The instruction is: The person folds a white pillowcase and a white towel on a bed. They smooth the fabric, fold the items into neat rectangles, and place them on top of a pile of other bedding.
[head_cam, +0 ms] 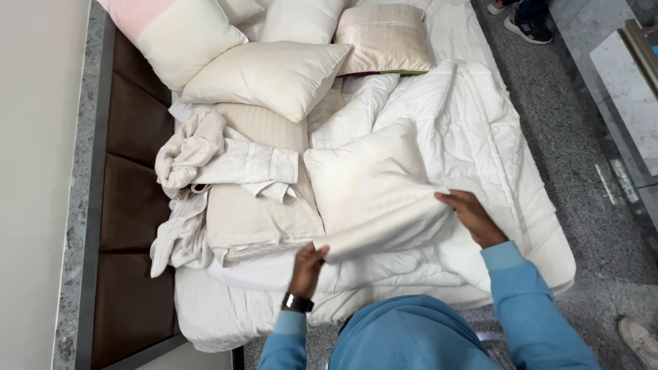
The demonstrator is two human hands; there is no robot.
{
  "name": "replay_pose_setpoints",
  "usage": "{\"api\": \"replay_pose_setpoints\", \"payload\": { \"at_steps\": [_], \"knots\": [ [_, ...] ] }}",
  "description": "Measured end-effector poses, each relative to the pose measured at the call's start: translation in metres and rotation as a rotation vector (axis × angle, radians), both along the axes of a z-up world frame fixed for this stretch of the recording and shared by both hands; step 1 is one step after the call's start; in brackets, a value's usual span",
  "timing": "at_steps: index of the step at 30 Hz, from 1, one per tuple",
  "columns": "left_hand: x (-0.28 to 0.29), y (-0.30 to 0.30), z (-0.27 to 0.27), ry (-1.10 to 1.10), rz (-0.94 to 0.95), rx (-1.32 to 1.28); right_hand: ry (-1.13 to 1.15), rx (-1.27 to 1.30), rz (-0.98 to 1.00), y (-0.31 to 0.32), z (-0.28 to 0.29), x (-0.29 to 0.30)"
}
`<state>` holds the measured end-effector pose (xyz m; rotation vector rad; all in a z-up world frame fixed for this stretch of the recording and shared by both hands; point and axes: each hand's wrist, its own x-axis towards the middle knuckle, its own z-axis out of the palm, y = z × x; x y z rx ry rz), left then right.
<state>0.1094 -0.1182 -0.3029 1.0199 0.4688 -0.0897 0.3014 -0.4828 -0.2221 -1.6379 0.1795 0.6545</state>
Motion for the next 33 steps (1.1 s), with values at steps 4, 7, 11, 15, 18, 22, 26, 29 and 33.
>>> {"api": "replay_pose_setpoints", "payload": {
  "at_steps": [4, 7, 11, 15, 18, 22, 26, 29, 33],
  "knots": [
    [0.057, 0.009, 0.067, -0.109, -0.001, 0.156, -0.08, 0.014, -0.099, 0.007, 0.033, 0.014],
    [0.111, 0.021, 0.114, -0.1, 0.116, 0.331, -0.253, 0.189, -0.13, 0.021, 0.072, 0.033],
    [0.129, 0.033, 0.171, -0.311, 0.19, 0.33, -0.501, 0.225, -0.17, 0.03, 0.136, 0.033],
    [0.118, 0.031, 0.182, -0.465, 0.252, 0.393, -0.745, 0.167, -0.109, 0.019, 0.133, 0.023],
    [0.111, 0.041, 0.098, -0.348, 0.239, 0.603, -0.761, 0.027, -0.105, 0.009, 0.073, 0.014],
    [0.066, 0.056, -0.092, 0.186, -0.047, 1.138, -0.557, -0.021, -0.1, -0.01, -0.106, -0.013],
    [0.016, 0.019, -0.149, 0.324, -0.17, 1.06, -0.457, -0.204, -0.003, -0.018, -0.201, -0.083],
    [0.01, 0.005, -0.12, 0.574, -0.314, 0.945, 0.011, -0.366, -0.039, -0.008, -0.155, -0.092],
    [0.025, 0.005, -0.141, 0.402, -0.094, 0.873, -0.158, -0.291, -0.014, -0.018, -0.161, -0.076]
  ]
}}
